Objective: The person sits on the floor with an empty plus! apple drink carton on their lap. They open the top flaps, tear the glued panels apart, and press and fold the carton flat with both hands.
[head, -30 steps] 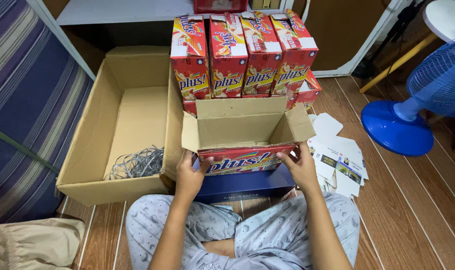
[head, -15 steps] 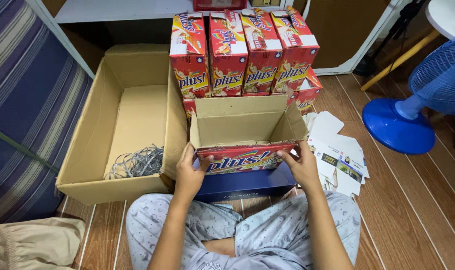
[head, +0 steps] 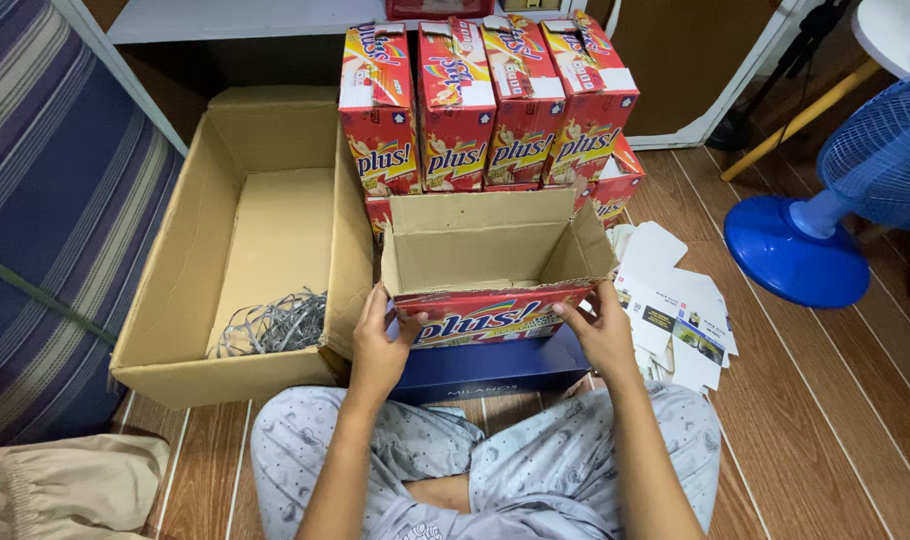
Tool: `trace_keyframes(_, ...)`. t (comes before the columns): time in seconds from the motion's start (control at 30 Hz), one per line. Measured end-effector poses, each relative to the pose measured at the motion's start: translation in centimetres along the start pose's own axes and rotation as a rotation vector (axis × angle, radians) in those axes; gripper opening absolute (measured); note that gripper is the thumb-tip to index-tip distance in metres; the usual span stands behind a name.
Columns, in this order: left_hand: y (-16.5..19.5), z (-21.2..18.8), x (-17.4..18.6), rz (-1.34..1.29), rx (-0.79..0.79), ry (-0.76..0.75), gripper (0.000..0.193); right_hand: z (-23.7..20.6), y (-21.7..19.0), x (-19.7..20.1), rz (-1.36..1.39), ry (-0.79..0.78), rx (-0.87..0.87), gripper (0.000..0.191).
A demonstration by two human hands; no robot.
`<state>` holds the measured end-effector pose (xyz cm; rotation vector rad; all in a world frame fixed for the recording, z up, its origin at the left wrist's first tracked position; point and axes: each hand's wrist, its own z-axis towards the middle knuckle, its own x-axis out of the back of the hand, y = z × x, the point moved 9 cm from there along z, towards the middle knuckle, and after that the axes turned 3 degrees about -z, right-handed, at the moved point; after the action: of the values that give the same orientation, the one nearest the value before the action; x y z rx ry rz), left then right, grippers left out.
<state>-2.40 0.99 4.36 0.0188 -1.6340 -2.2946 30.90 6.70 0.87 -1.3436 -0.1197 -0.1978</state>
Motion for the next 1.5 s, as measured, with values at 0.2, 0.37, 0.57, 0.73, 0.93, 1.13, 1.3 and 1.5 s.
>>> trace_keyframes(0.2, -1.2, -0.1, -0.6, -0.193, 0.068, 0.000, 0.068, -0.4, 2.7, -0.6, 0.012, -0.021, -0.074, 0.060)
trace_keyframes(0.37, -2.4, -0.3, -0.6, -0.113, 0.060, -0.029, 0.065, -0.6, 5.2, -0.8, -0.013, -0.042, -0.099, 0.053)
trace_keyframes(0.57, -4.2, -0.4, -0.9, -0.152, 0.110, -0.046, 0.067, -0.5, 5.7, -0.4, -0.040, -0.028, -0.089, 0.053)
trace_keyframes(0.73, -4.2, -0.3, -0.4, -0.146, 0.150, -0.005, 0.074, -0.3, 4.5, -0.1, -0.008, -0.005, -0.091, 0.059)
trace_keyframes(0.93, -2.8, 0.3, 0.4, -0.072, 0.119, 0.045, 0.067, -0.2, 1.9, 0.4, -0.059, 0.034, -0.033, 0.061)
trace_keyframes(1.13, -2.1, 0.4, 0.8, -0.086, 0.115, 0.092, 0.057, -0.2, -1.1, 0.7, -0.032, 0.069, 0.017, 0.047)
trace_keyframes(1.3, -1.4, 0.6, 1.1, -0.087, 0.075, 0.088, 0.053, -0.4, -2.7, 1.1, -0.053, 0.111, 0.048, 0.041)
trace_keyframes(1.5, -1.3, 0.8, 1.3, -0.100, 0.067, 0.080, 0.053, -0.1, -3.4, 1.2, -0.049, 0.096, 0.080, 0.039)
